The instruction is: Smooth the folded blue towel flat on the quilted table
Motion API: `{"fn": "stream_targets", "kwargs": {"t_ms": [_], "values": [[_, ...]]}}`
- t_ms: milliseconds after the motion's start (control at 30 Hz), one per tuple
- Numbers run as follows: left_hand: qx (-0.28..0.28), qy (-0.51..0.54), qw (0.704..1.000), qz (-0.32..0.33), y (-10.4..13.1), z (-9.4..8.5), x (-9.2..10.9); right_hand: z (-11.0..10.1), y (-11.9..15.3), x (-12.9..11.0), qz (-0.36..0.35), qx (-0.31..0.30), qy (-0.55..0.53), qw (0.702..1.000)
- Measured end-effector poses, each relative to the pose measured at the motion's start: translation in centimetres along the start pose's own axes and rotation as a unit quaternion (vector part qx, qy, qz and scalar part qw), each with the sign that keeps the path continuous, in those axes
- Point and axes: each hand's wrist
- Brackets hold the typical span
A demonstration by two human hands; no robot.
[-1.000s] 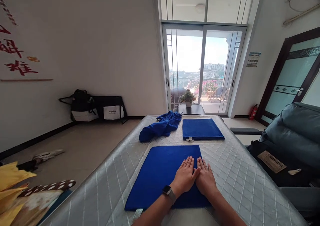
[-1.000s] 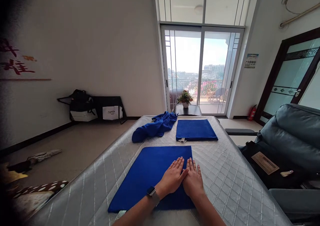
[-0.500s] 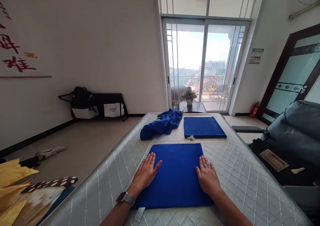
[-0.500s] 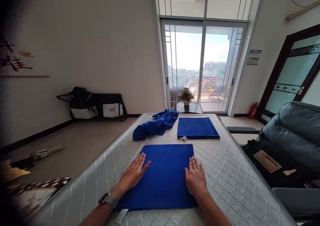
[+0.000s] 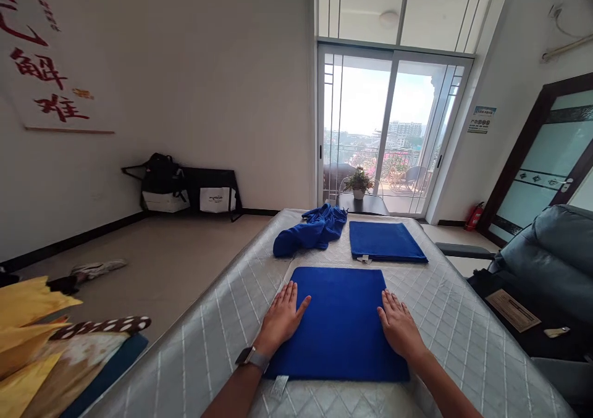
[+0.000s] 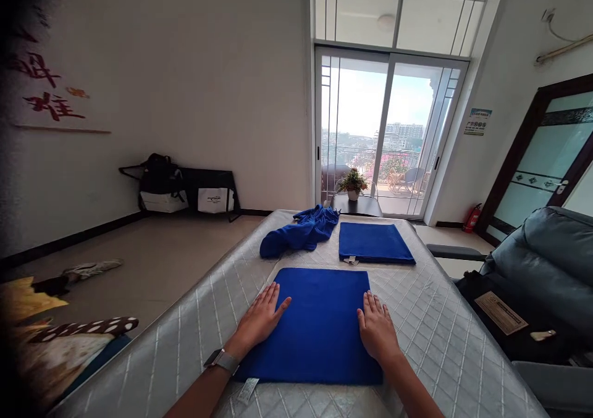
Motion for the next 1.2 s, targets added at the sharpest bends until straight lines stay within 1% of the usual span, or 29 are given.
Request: {"fn": "stream_targets", "kwargs": {"t_ms": [67,167,267,367,467,567,733,767,833,967,1033,1100,1133,1200], "values": [[-0.002,0.003,1.000,-0.004,0.0,-0.1,0.0,-0.6,-0.5,0.1,-0.012,-0.001,0.007,1.000],[0.015,0.000,1.000,0.002,-0.2,0.4,-0.3,-1.6,-1.8,0.0,-0.022,-0.004,0.014,1.000],[0.035,0.001,0.999,0.010,-0.4,1.2,-0.6,-2.5,-3.6,-0.1,-0.016,-0.005,0.011,1.000],[0.051,0.004,0.999,0.012,-0.5,1.4,-0.6,-2.9,-5.6,-0.3,-0.011,0.001,0.007,1.000],[0.040,0.000,0.999,-0.001,-0.4,1.2,-0.5,-2.8,-7.3,-0.3,-0.003,0.008,0.000,1.000],[0.027,-0.004,1.000,-0.004,-0.3,1.2,-0.7,-2.1,-8.2,-0.1,0.009,0.017,-0.008,1.000],[0.055,-0.013,0.997,0.056,-0.6,2.1,-1.7,-1.0,-8.9,0.4,0.010,0.028,-0.010,1.000],[0.056,-0.015,0.997,0.059,-0.7,2.3,-1.8,-0.9,-9.0,0.5,0.008,0.030,-0.010,0.999],[0.046,-0.020,0.998,0.042,-0.7,2.2,-1.8,-0.7,-9.1,0.7,0.006,0.034,-0.011,0.999],[-0.004,-0.037,0.999,-0.014,-0.4,1.0,-1.1,-0.5,-9.3,0.8,0.001,0.043,-0.019,0.999],[-0.025,-0.051,0.998,-0.030,-0.2,0.3,-0.6,-0.4,-9.3,0.8,0.000,0.048,-0.024,0.999],[-0.031,-0.065,0.997,-0.024,-0.1,-0.3,0.6,-0.3,-9.4,0.8,0.000,0.054,-0.031,0.998],[-0.029,-0.067,0.997,-0.010,-0.1,-0.4,1.4,-0.3,-9.4,0.8,0.001,0.056,-0.034,0.998],[-0.025,-0.062,0.997,0.037,-0.3,-0.6,3.9,-0.2,-9.5,0.8,0.001,0.061,-0.040,0.997]]}}
Point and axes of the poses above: each hand's wrist, its own y-axis away from the middle knuckle, its own z-axis out of the palm, x = y × z, and after that the axes turned 10 degrees about -x, right-handed
